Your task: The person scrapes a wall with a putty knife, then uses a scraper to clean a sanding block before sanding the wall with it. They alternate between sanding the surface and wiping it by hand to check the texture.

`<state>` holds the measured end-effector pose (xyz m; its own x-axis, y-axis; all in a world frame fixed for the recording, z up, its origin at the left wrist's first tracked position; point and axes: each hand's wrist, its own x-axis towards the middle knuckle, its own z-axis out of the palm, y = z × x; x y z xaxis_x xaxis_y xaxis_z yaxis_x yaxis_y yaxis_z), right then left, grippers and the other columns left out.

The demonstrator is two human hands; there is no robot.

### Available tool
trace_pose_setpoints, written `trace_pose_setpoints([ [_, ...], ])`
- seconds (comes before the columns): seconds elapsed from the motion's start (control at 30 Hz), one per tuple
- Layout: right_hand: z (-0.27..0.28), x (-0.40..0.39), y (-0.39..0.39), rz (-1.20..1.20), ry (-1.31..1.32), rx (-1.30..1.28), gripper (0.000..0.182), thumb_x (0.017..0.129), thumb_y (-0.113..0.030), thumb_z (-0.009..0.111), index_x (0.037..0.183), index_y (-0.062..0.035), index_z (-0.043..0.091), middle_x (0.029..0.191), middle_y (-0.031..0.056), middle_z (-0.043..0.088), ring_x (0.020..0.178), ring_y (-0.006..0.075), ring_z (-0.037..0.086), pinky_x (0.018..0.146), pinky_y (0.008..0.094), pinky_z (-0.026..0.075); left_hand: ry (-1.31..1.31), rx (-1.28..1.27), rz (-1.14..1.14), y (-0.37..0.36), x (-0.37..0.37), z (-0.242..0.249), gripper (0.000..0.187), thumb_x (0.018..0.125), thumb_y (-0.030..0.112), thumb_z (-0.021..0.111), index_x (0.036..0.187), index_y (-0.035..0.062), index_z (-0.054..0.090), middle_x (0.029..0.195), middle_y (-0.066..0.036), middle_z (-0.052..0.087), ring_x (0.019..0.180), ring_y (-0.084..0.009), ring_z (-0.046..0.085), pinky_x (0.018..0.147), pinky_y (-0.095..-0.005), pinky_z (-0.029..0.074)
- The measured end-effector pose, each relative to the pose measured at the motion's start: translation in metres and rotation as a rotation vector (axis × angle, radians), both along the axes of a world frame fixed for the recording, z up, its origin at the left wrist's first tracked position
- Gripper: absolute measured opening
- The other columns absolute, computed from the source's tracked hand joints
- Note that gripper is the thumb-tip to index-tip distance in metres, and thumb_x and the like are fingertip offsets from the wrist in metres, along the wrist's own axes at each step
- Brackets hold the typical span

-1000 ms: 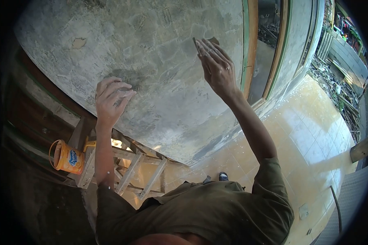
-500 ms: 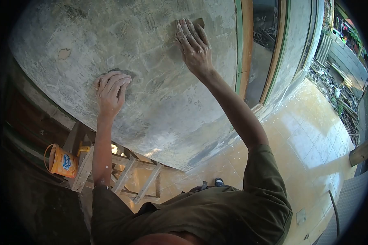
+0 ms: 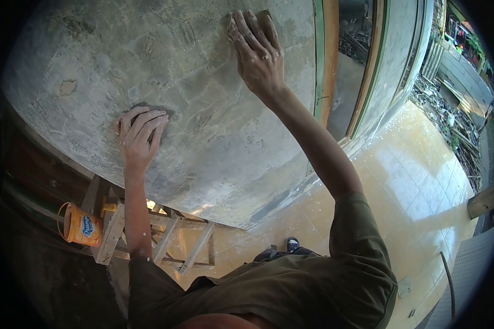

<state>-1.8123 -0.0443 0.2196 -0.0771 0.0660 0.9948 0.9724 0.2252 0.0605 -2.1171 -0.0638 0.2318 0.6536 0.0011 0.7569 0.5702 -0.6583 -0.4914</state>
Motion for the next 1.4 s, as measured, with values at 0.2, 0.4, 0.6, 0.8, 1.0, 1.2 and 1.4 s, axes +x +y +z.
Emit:
trace_pose_setpoints([
  [0.2, -0.080, -0.021, -0.010, 0.113, 0.036, -0.171, 0.040, 0.091, -0.009, 0.054, 0.130, -0.0133, 0.054, 0.146, 0.0049, 0.043, 0.139, 0.0216, 0.035, 0.119, 0.0481, 0.018, 0.007, -0.013, -0.033, 0.003, -0.003, -0.001, 0.015, 0.075, 0.018, 0.077, 0.087, 0.0190, 0.068, 0.098, 0.010, 0.068, 0.099, -0.0131, 0.058, 0.091, -0.0348, 0.035],
  [0.4, 0.021, 0.007, 0.004, 0.078, -0.037, -0.007, 0.043, 0.091, -0.012, 0.056, 0.134, -0.0138, 0.051, 0.146, 0.0041, 0.043, 0.138, 0.0198, 0.035, 0.118, 0.0451, 0.021, 0.010, -0.013, -0.031, 0.001, -0.001, -0.002, 0.015, 0.073, 0.018, 0.078, 0.084, 0.0196, 0.067, 0.095, 0.010, 0.068, 0.099, -0.0129, 0.058, 0.090, -0.0344, 0.036],
  [0.6, -0.120, -0.004, -0.025, 0.145, -0.105, -0.329, 0.048, 0.090, -0.014, 0.056, 0.137, -0.0092, 0.047, 0.148, 0.0078, 0.039, 0.140, 0.0244, 0.032, 0.117, 0.0454, 0.022, 0.026, -0.037, 0.006, 0.005, -0.006, -0.002, 0.016, 0.079, 0.018, 0.073, 0.095, 0.0196, 0.070, 0.107, 0.007, 0.067, 0.107, -0.0152, 0.056, 0.096, -0.0380, 0.036],
  [0.8, -0.198, 0.032, -0.114, 0.162, 0.194, -0.665, 0.045, 0.093, -0.011, 0.051, 0.136, 0.0006, 0.045, 0.141, 0.0148, 0.047, 0.134, 0.0310, 0.039, 0.114, 0.0432, 0.028, -0.020, 0.130, 0.412, 0.002, 0.044, 0.041, 0.047, 0.094, 0.037, 0.053, 0.138, 0.0194, 0.049, 0.148, -0.004, 0.039, 0.139, -0.0263, 0.030, 0.116, -0.0508, 0.016],
  [1.0, -0.197, 0.025, -0.148, 0.246, 0.515, -0.531, 0.039, 0.096, -0.008, 0.045, 0.134, 0.0002, 0.048, 0.138, 0.0153, 0.050, 0.131, 0.0346, 0.043, 0.112, 0.0437, 0.032, 0.248, 0.099, 0.507, 0.025, 0.151, 0.055, 0.072, 0.094, 0.059, 0.037, 0.152, 0.0217, 0.015, 0.159, 0.000, 0.009, 0.147, -0.0252, 0.003, 0.116, -0.0565, -0.001],
  [1.2, -0.216, 0.024, -0.180, 0.288, 0.641, -0.526, 0.038, 0.097, -0.008, 0.044, 0.134, -0.0003, 0.049, 0.138, 0.0142, 0.051, 0.131, 0.0342, 0.043, 0.111, 0.0446, 0.032, 0.929, 0.250, 0.296, 0.031, 0.165, -0.053, 0.069, 0.093, 0.056, 0.039, 0.150, 0.0206, 0.023, 0.158, -0.001, 0.015, 0.147, -0.0200, 0.004, 0.118, -0.0507, -0.005],
  [1.4, -0.218, 0.038, -0.190, 0.261, 0.689, -0.512, 0.037, 0.096, -0.005, 0.046, 0.132, 0.0013, 0.050, 0.135, 0.0168, 0.053, 0.129, 0.0341, 0.046, 0.110, 0.0444, 0.032, 0.731, 0.082, 0.035, 0.034, 0.129, -0.003, 0.045, 0.089, 0.022, 0.056, 0.134, 0.0194, 0.051, 0.148, -0.001, 0.039, 0.136, -0.0181, 0.034, 0.113, -0.0410, 0.030],
])
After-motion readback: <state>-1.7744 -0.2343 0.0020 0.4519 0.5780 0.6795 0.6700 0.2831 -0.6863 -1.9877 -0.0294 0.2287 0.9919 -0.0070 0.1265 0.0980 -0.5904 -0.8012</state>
